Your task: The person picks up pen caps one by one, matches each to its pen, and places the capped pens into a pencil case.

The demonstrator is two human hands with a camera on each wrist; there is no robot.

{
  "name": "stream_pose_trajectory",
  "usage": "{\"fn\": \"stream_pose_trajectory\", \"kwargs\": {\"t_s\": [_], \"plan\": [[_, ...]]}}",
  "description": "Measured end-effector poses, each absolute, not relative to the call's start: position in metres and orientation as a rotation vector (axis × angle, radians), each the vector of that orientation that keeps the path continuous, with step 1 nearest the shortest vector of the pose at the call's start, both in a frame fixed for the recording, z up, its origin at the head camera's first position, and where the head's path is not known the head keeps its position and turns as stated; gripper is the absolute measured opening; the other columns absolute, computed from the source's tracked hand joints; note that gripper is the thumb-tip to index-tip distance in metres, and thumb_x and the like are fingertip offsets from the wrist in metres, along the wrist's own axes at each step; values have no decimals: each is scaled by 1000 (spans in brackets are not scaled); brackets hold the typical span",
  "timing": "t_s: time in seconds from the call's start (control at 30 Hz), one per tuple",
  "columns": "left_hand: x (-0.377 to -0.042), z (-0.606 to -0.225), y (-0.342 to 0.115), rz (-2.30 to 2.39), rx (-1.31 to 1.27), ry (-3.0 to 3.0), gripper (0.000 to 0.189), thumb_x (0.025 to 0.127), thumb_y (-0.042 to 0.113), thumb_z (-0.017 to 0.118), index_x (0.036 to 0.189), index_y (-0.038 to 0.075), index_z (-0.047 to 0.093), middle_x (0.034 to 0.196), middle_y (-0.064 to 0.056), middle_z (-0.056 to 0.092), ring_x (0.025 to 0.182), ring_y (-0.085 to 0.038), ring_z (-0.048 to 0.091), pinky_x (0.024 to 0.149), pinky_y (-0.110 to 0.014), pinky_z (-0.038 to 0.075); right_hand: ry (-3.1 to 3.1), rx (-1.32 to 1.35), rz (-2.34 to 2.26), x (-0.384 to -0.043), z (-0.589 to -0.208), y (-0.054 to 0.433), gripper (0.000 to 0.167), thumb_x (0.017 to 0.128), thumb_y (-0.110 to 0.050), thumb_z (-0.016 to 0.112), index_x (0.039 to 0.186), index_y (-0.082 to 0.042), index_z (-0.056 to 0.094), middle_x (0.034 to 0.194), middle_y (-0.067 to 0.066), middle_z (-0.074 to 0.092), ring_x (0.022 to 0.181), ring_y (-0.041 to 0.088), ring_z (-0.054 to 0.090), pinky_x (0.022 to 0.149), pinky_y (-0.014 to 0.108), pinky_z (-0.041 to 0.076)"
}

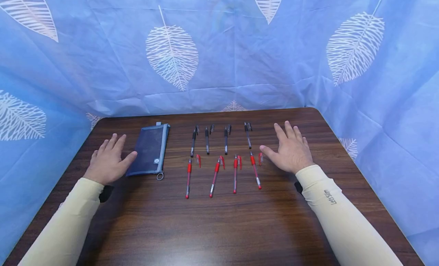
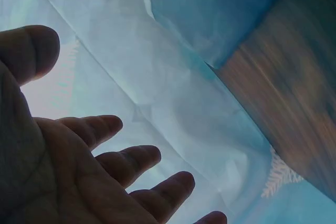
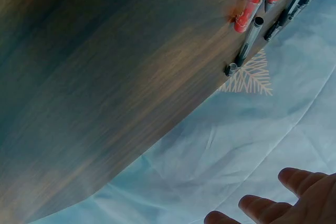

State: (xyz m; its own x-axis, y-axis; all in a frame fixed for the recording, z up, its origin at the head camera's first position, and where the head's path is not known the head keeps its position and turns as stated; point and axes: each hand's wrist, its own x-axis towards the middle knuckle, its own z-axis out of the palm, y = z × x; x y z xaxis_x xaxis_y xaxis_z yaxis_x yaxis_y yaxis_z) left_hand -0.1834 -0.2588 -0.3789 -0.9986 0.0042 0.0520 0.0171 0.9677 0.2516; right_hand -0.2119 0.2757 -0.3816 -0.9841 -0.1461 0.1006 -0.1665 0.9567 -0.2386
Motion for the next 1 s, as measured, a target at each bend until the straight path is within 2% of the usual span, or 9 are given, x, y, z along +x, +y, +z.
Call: {"fn": "stream_pose_trajectory", "kwargs": {"t_s": [0.23,0.53,0.83,1.0], "plan": [[-190,-376,-239,-450,-63,-3083,87,99,59,41,157,0,16,162,-28,11,145,-55,13,110,-73,9,-3025,240,397,-215,-382,274,100,91,-73,45,158,-4,16,161,33,8,142,61,10,108,73,14],[-200,-377,-214,-527,-97,-3062,86,100,56,41,155,-6,18,158,-31,22,140,-56,26,109,-70,23,-3027,255,427,-216,-381,268,100,93,-71,45,158,-3,13,160,33,8,142,59,12,111,69,15],[-208,-381,-187,-648,-124,-3005,83,99,56,46,150,-8,34,149,-30,41,136,-49,40,110,-61,31,-3004,241,512,-220,-381,257,101,91,-71,47,159,-4,14,160,31,12,139,61,19,108,72,19],[-213,-386,-169,-704,-126,-3019,84,98,59,45,149,-7,36,147,-30,44,136,-48,41,111,-58,31,-2980,255,557,-221,-385,247,99,92,-69,48,158,-2,16,159,32,18,140,58,22,109,71,19]]}}
